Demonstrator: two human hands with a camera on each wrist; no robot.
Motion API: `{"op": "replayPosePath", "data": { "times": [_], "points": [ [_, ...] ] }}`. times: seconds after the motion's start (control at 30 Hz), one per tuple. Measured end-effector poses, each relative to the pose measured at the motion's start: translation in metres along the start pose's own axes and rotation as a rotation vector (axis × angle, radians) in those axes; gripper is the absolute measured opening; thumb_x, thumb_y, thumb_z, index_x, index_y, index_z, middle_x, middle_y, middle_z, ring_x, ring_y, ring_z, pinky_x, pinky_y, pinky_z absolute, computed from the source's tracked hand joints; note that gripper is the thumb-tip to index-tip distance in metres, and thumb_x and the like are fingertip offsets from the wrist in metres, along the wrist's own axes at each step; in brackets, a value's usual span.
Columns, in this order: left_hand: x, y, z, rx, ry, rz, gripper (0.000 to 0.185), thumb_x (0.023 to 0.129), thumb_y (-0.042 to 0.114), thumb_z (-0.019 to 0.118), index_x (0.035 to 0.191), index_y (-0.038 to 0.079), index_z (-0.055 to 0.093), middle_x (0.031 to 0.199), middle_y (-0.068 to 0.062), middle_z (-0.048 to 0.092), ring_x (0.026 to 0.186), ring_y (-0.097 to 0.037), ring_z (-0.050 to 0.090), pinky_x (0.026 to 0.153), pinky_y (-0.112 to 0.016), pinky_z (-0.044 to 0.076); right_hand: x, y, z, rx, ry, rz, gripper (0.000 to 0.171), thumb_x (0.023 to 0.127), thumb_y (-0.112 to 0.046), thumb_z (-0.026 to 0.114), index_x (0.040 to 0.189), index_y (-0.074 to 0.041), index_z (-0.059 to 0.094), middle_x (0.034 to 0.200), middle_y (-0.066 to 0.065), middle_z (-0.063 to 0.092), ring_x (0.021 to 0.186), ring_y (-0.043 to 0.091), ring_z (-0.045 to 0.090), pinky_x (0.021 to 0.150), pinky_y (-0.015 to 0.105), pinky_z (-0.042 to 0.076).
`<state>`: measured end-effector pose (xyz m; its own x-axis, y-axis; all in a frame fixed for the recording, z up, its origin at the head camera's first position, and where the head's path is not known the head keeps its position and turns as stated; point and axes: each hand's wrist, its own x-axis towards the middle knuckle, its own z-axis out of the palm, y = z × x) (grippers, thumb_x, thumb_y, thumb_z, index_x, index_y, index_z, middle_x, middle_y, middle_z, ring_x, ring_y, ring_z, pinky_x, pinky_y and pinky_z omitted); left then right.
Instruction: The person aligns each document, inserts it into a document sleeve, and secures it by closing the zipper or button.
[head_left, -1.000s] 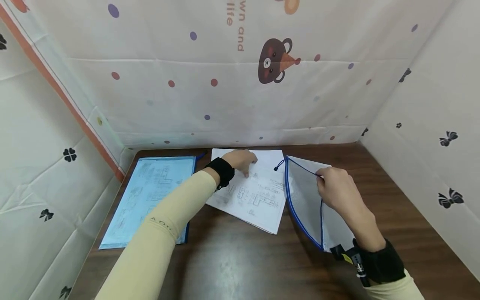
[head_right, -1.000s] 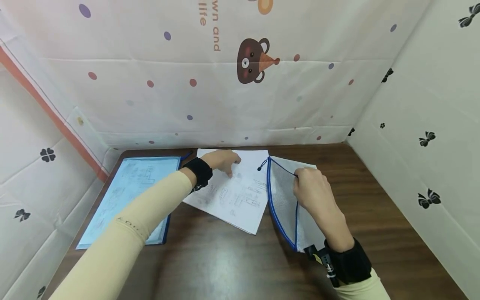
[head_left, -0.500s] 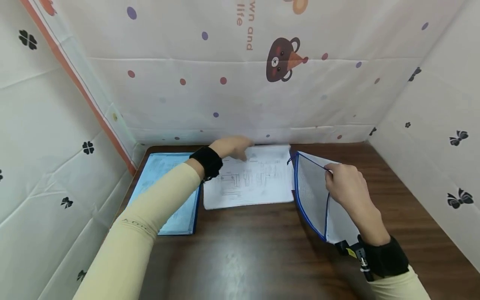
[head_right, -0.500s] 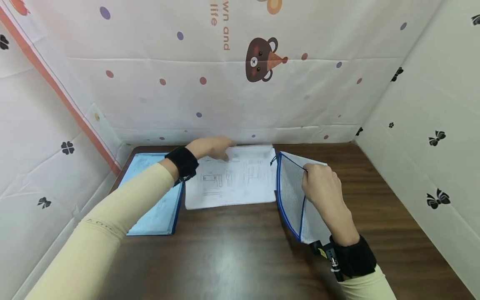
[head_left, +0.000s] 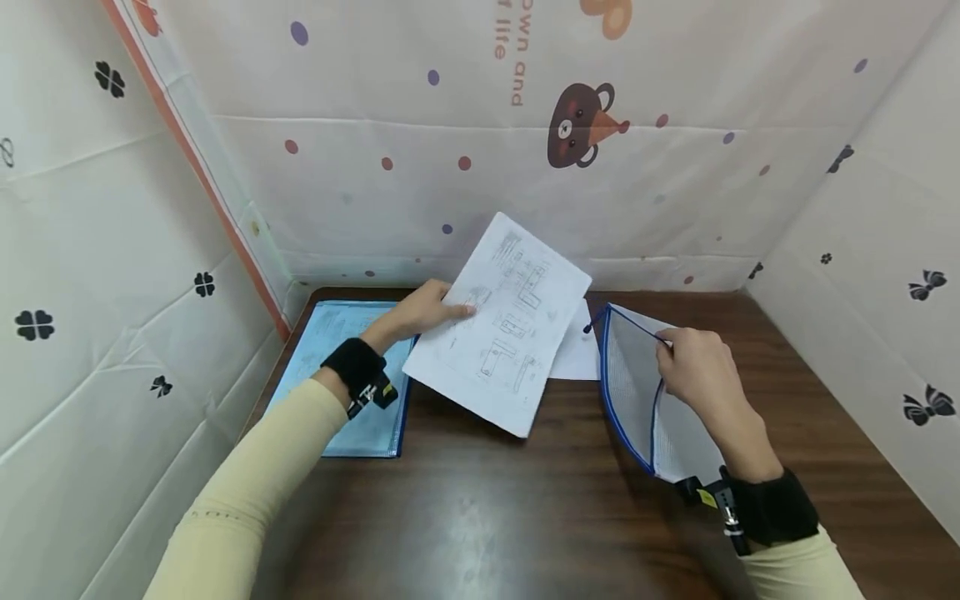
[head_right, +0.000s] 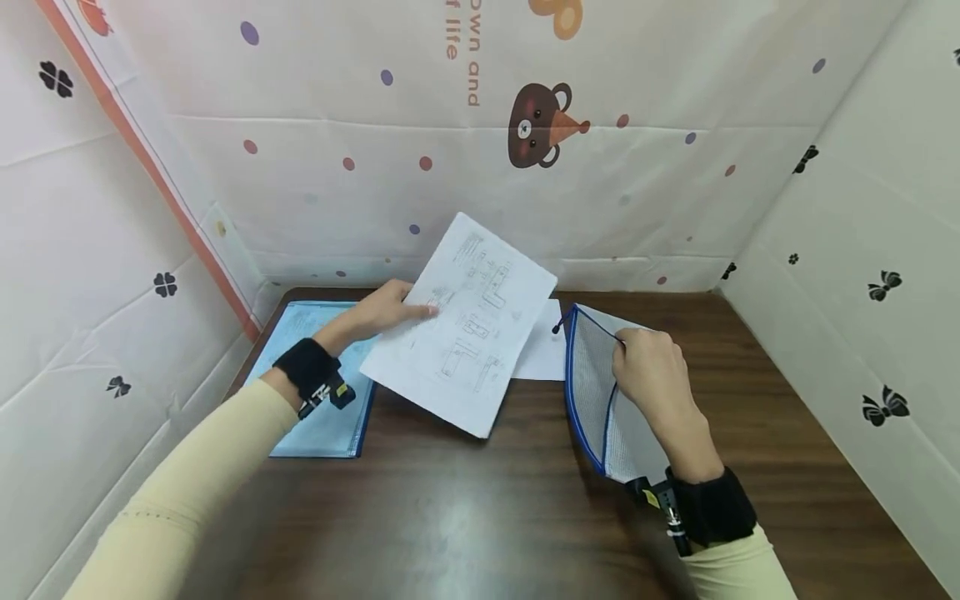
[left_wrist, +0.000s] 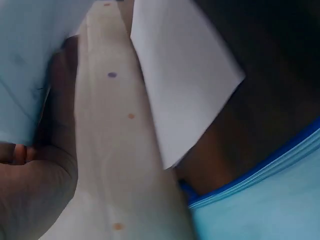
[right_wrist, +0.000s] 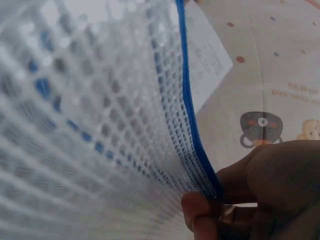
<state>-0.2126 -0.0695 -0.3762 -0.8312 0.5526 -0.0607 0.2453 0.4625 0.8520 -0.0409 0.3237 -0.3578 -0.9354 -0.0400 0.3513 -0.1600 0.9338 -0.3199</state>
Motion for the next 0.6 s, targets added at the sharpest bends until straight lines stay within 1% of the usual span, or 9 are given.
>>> {"op": "replayPosePath", "data": {
  "times": [0.07, 0.13, 0.23, 0.33, 0.43, 0.5, 0.6],
  "points": [
    [-0.008, -0.011, 0.008, -0.070, 0.040, -0.036, 0.027, 0.107, 0.033, 0.068, 0.124, 0.012, 0.071, 0.099, -0.009, 0.078, 0.081, -0.029, 0.079, 0.069, -0.044, 0.065, 0.002, -0.001, 0.001, -0.003, -0.011, -0.006, 0.030, 0.101, 0.000, 0.054, 0.119, 0.018, 0.069, 0.071, 0.018, 0.069, 0.042, 0.012, 0.054, 0.038, 0.030, 0.038],
    [-0.014, -0.020, 0.017, -0.127, 0.073, -0.070, 0.028, 0.107, 0.033, 0.067, 0.127, 0.014, 0.070, 0.101, -0.008, 0.078, 0.083, -0.028, 0.079, 0.070, -0.043, 0.065, 0.005, -0.001, 0.003, -0.013, -0.007, -0.023, 0.030, 0.100, 0.000, 0.054, 0.118, 0.018, 0.069, 0.071, 0.017, 0.069, 0.042, 0.013, 0.052, 0.038, 0.029, 0.036],
    [-0.022, -0.027, 0.028, -0.210, 0.089, -0.100, 0.028, 0.108, 0.029, 0.066, 0.130, 0.013, 0.069, 0.103, -0.009, 0.078, 0.086, -0.029, 0.079, 0.072, -0.042, 0.065, 0.008, -0.001, 0.007, -0.013, 0.012, -0.051, 0.029, 0.100, 0.001, 0.055, 0.117, 0.018, 0.070, 0.069, 0.017, 0.069, 0.041, 0.012, 0.051, 0.038, 0.029, 0.036],
    [-0.029, -0.028, 0.036, -0.267, 0.083, -0.113, 0.027, 0.108, 0.026, 0.065, 0.131, 0.012, 0.069, 0.105, -0.010, 0.078, 0.087, -0.029, 0.079, 0.073, -0.043, 0.065, 0.011, 0.001, 0.009, 0.004, 0.020, -0.066, 0.027, 0.101, 0.000, 0.057, 0.116, 0.019, 0.070, 0.062, 0.012, 0.067, 0.041, 0.010, 0.054, 0.038, 0.029, 0.039],
    [-0.033, -0.027, 0.042, -0.293, 0.059, -0.117, 0.028, 0.108, 0.024, 0.066, 0.131, 0.011, 0.070, 0.105, -0.010, 0.078, 0.087, -0.029, 0.079, 0.073, -0.043, 0.065, 0.014, 0.002, 0.012, 0.019, 0.004, -0.071, 0.027, 0.102, -0.001, 0.057, 0.116, 0.019, 0.070, 0.056, 0.005, 0.063, 0.041, 0.010, 0.055, 0.039, 0.030, 0.040],
    [-0.035, -0.027, 0.044, -0.306, 0.038, -0.118, 0.028, 0.107, 0.023, 0.066, 0.132, 0.010, 0.070, 0.106, -0.010, 0.079, 0.087, -0.029, 0.079, 0.072, -0.044, 0.065, 0.015, 0.003, 0.013, 0.027, -0.007, -0.068, 0.028, 0.102, -0.002, 0.057, 0.116, 0.018, 0.070, 0.056, 0.003, 0.063, 0.041, 0.010, 0.056, 0.039, 0.030, 0.040],
    [-0.037, -0.026, 0.047, -0.325, 0.012, -0.114, 0.028, 0.107, 0.021, 0.066, 0.131, 0.008, 0.070, 0.106, -0.011, 0.079, 0.086, -0.031, 0.079, 0.071, -0.045, 0.065, 0.018, 0.003, 0.014, 0.042, -0.025, -0.060, 0.028, 0.103, -0.002, 0.056, 0.117, 0.018, 0.070, 0.061, 0.006, 0.065, 0.043, 0.010, 0.057, 0.040, 0.030, 0.041]
  ]
}}
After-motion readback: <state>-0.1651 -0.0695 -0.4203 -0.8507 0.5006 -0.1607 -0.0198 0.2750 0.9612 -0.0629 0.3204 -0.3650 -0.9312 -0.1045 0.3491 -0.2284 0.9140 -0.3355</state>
